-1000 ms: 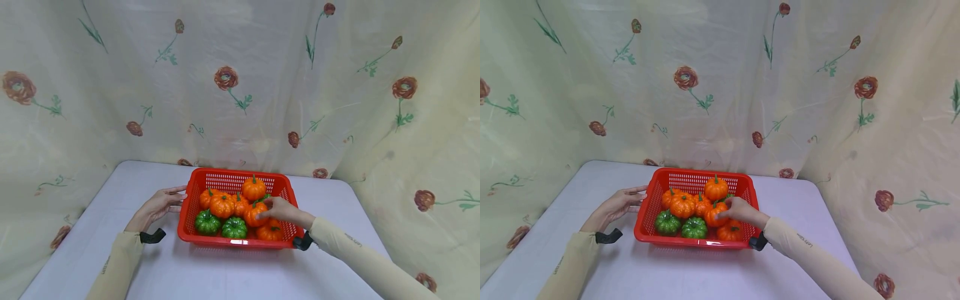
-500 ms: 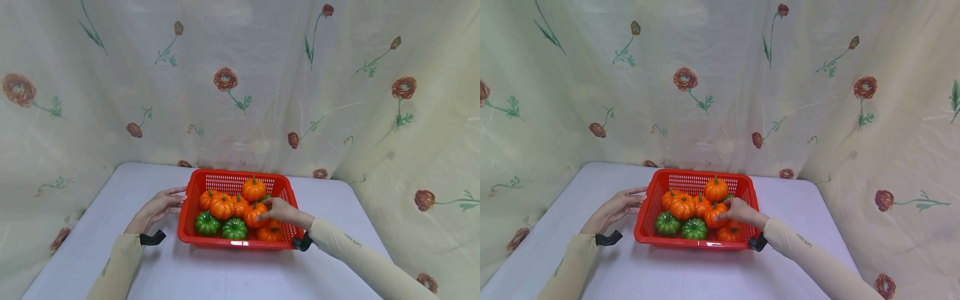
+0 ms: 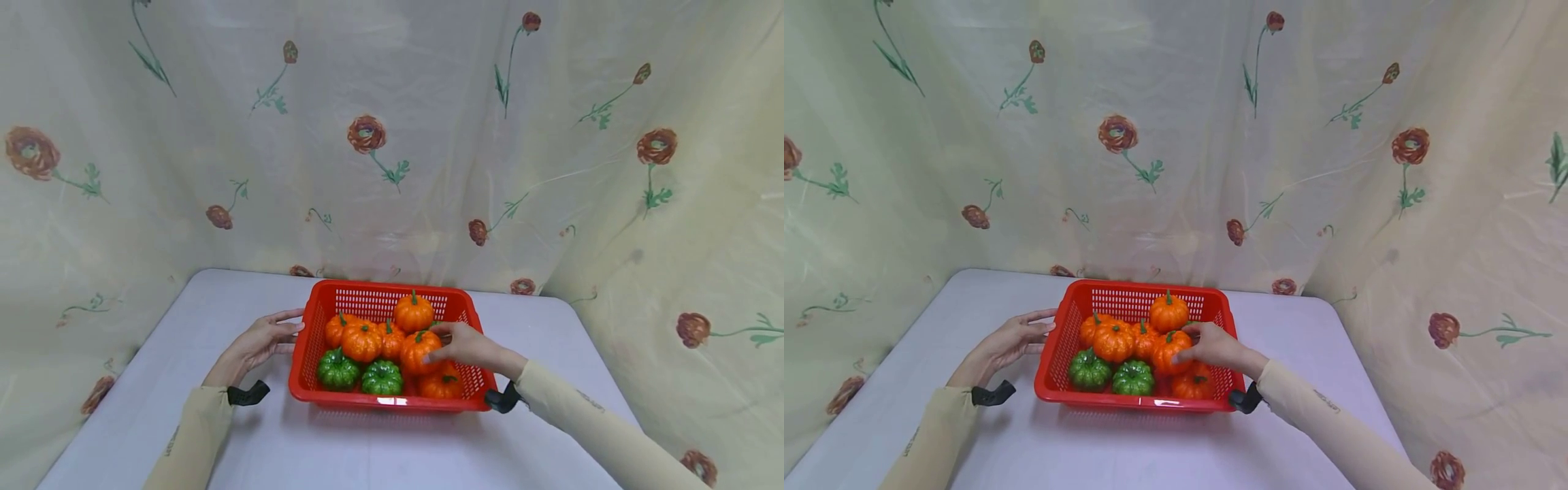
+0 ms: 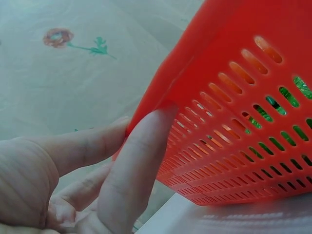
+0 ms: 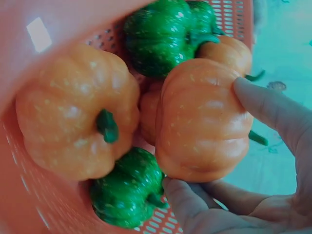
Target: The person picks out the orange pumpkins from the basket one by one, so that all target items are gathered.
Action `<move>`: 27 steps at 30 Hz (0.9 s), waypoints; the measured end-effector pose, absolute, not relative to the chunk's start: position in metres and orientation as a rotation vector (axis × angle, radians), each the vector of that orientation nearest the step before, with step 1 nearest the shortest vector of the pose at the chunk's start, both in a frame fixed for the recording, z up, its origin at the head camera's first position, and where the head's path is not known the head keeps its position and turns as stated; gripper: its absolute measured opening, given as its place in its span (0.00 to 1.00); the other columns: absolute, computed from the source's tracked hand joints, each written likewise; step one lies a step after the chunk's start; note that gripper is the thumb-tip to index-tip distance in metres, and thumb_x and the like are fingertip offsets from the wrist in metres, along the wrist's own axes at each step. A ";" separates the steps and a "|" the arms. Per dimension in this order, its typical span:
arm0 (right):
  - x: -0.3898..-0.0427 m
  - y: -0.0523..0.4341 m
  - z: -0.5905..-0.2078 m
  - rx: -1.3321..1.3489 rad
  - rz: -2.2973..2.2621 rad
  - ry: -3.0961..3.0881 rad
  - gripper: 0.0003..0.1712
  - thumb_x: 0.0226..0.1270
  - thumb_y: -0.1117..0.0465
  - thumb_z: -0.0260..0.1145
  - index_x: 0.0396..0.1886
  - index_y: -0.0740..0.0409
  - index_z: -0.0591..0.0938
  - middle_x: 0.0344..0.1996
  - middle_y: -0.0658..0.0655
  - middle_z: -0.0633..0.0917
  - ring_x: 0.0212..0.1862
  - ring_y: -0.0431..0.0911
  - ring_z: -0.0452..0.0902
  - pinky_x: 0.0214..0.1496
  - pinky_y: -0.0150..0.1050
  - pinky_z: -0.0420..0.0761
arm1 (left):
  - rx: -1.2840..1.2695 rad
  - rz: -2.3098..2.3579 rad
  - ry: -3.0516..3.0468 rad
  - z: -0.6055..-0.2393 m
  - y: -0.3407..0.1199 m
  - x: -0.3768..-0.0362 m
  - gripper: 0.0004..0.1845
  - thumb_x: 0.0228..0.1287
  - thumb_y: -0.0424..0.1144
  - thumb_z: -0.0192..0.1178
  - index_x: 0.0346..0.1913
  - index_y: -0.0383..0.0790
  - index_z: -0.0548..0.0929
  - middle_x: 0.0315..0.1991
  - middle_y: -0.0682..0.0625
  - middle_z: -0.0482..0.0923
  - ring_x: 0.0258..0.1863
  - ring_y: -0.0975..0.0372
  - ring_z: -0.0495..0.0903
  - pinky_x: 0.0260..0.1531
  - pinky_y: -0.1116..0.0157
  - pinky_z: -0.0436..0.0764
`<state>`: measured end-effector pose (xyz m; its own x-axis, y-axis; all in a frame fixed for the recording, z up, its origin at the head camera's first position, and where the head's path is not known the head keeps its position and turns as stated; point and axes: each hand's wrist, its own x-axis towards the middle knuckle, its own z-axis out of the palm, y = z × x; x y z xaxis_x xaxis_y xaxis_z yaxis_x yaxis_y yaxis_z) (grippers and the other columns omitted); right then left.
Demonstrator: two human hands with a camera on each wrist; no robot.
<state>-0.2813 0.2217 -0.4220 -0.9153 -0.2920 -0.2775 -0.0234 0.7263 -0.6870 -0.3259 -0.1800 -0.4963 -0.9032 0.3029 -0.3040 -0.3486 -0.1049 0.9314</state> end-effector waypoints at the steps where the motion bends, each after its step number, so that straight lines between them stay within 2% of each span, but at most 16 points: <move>1: -0.282 0.224 -0.421 -0.249 -1.029 2.549 0.40 0.51 0.48 0.76 0.63 0.57 0.75 0.56 0.56 0.80 0.55 0.49 0.77 0.58 0.48 0.81 | -0.051 2.056 1.748 -0.496 -0.180 -0.326 0.33 0.66 0.37 0.61 0.72 0.41 0.62 0.49 0.47 0.82 0.39 0.57 0.86 0.40 0.61 0.86; 10: -0.287 0.253 -0.405 -0.255 -1.077 2.502 0.43 0.54 0.45 0.74 0.67 0.52 0.70 0.61 0.57 0.77 0.62 0.52 0.73 0.61 0.50 0.79 | -0.064 2.076 1.723 -0.496 -0.180 -0.325 0.32 0.67 0.34 0.60 0.72 0.42 0.63 0.46 0.48 0.83 0.38 0.57 0.86 0.40 0.60 0.86; 18: -0.287 0.286 -0.384 -0.323 -1.192 2.460 0.42 0.58 0.47 0.71 0.69 0.55 0.67 0.66 0.60 0.72 0.68 0.57 0.66 0.67 0.57 0.71 | -0.046 2.069 1.732 -0.496 -0.182 -0.326 0.35 0.65 0.36 0.62 0.73 0.42 0.61 0.48 0.47 0.81 0.40 0.58 0.86 0.40 0.61 0.86; 27: -0.289 0.323 -0.378 -0.293 -1.292 2.517 0.42 0.62 0.47 0.68 0.71 0.58 0.64 0.64 0.63 0.74 0.64 0.57 0.71 0.68 0.58 0.69 | -0.039 2.068 1.737 -0.498 -0.181 -0.327 0.33 0.66 0.35 0.60 0.72 0.41 0.62 0.46 0.49 0.83 0.39 0.58 0.85 0.40 0.61 0.87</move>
